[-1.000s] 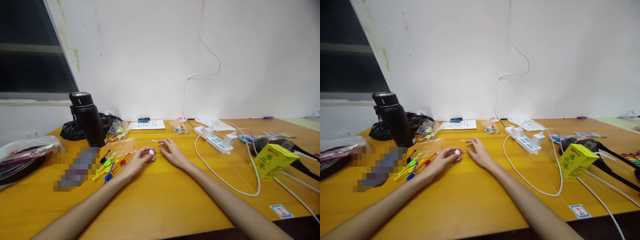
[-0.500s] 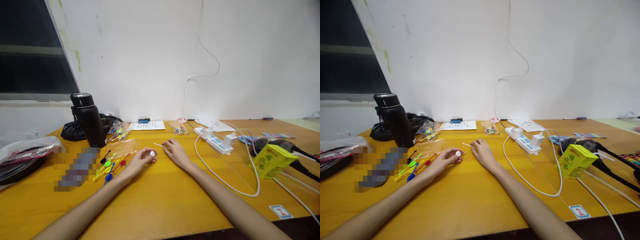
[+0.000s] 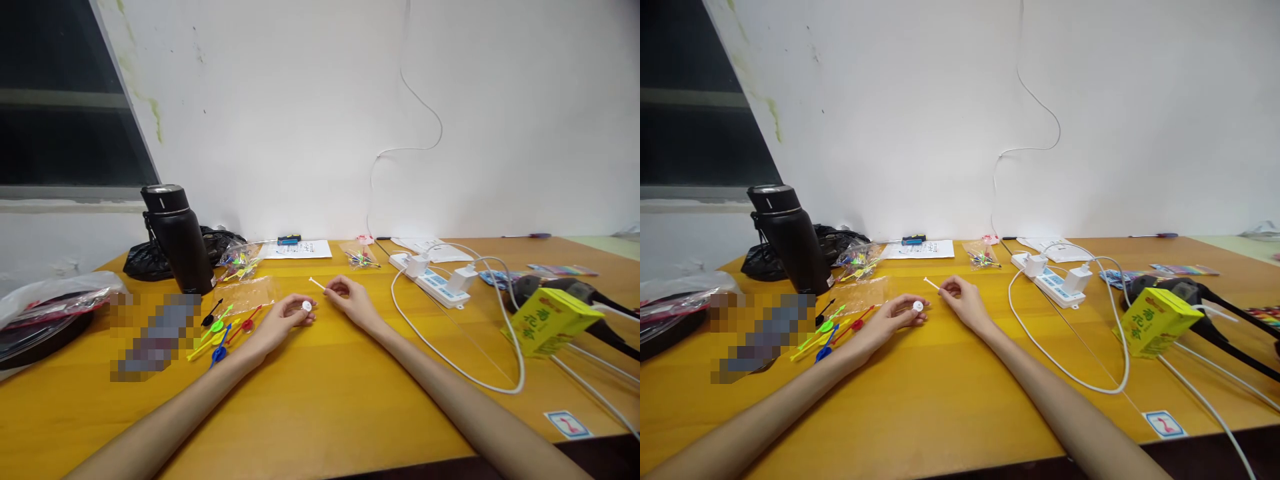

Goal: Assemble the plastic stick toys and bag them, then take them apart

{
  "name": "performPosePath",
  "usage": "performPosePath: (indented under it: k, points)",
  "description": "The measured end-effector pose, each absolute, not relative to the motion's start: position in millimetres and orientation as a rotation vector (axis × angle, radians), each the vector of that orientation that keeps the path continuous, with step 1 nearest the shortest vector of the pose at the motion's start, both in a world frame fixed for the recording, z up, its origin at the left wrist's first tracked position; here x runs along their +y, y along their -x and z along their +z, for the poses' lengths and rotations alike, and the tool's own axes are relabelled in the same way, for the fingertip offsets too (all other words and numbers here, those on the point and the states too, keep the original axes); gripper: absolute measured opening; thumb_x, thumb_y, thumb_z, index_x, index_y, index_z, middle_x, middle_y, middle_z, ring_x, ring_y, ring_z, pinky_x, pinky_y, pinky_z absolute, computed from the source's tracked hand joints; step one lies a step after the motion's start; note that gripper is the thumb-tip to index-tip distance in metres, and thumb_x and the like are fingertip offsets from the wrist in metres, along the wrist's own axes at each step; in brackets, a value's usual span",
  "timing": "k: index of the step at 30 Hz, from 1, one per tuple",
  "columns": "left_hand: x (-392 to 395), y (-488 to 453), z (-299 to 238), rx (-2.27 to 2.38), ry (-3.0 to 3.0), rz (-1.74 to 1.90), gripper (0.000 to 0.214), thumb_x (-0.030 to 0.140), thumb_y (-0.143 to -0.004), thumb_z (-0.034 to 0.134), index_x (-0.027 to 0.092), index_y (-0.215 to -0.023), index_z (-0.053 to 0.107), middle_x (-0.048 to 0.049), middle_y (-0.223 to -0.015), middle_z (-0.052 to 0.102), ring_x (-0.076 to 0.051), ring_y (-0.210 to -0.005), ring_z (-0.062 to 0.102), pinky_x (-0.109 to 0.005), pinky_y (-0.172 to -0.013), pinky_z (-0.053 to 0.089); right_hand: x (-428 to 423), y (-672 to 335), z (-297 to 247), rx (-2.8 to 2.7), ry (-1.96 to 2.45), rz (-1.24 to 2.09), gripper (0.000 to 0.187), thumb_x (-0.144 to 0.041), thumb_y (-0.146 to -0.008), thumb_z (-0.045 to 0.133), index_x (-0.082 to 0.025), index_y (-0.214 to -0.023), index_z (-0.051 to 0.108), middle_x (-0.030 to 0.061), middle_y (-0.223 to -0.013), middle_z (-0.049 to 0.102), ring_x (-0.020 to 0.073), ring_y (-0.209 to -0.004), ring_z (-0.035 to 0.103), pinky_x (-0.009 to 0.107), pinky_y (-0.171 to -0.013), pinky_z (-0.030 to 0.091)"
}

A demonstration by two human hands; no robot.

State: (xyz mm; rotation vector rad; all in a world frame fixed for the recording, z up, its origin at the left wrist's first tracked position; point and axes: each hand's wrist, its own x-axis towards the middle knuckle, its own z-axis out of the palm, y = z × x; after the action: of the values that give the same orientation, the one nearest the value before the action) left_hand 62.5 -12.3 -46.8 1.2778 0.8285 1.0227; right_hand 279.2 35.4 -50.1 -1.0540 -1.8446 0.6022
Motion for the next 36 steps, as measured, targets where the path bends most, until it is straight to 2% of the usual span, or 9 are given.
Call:
performPosePath:
  k: [10, 17, 23, 27, 30, 36]
  points:
    - [-11, -63, -46, 0.788, -1.285, 1.002, 0.049, 0.044, -0.08, 0.077, 0.017, -0.12, 0.068, -0.0097, -0.099, 0.075, -0.022, -0.093, 0.07, -0.038, -0.093, 0.053, 19, -268, -36, -1.817, 0.922, 0.714, 0.021, -0.038, -0.087, 0.068, -0.019, -0.095, 0.072, 0.0054, -0.095, 0.075, 0.0195, -0.09, 0.07, 0.033, -0.086, 0.053]
    - [-12, -63, -44, 0.805, -1.283, 1.02, 0.046, 0.043, -0.082, 0.076, 0.018, -0.12, 0.067, -0.0141, -0.125, 0.069, -0.022, -0.098, 0.069, -0.038, -0.092, 0.055, 24, -270, -38, -1.587, 1.055, 0.779, 0.029, -0.045, -0.081, 0.073, -0.018, -0.09, 0.074, 0.0075, -0.089, 0.077, 0.021, -0.082, 0.071, 0.034, -0.08, 0.054]
    - [-13, -63, -43, 0.816, -1.254, 1.035, 0.05, 0.043, -0.081, 0.077, 0.019, -0.124, 0.066, -0.0134, -0.125, 0.068, -0.021, -0.097, 0.069, -0.036, -0.09, 0.056, 23, -269, -35, -1.454, 0.994, 1.069, 0.037, -0.051, -0.08, 0.073, -0.016, -0.094, 0.074, 0.0083, -0.093, 0.077, 0.0189, -0.086, 0.068, 0.031, -0.082, 0.052]
    - [-11, -61, -46, 0.788, -1.234, 1.069, 0.05, 0.043, -0.082, 0.076, 0.023, -0.126, 0.067, -0.0114, -0.132, 0.065, -0.021, -0.099, 0.069, -0.036, -0.089, 0.057, 19, -264, -34, -1.515, 0.93, 1.109, 0.035, -0.05, -0.082, 0.072, -0.018, -0.094, 0.074, 0.0065, -0.091, 0.076, 0.0175, -0.083, 0.067, 0.029, -0.079, 0.051]
    - [-11, -61, -47, 0.763, -1.245, 1.083, 0.05, 0.043, -0.082, 0.075, 0.023, -0.127, 0.066, -0.0114, -0.133, 0.065, -0.023, -0.103, 0.068, -0.037, -0.088, 0.058, 15, -261, -34, -1.609, 0.85, 1.07, 0.029, -0.046, -0.083, 0.073, -0.019, -0.093, 0.074, 0.0059, -0.092, 0.076, 0.0185, -0.087, 0.068, 0.03, -0.082, 0.051]
    - [-12, -60, -43, 0.778, -1.409, 1.171, 0.044, 0.039, -0.082, 0.076, 0.021, -0.121, 0.071, -0.0098, -0.131, 0.068, -0.027, -0.12, 0.063, -0.038, -0.106, 0.047, 7, -259, -31, -1.77, 0.792, 0.967, 0.025, -0.044, -0.085, 0.072, -0.02, -0.094, 0.076, 0.0061, -0.096, 0.076, 0.021, -0.092, 0.07, 0.032, -0.083, 0.052]
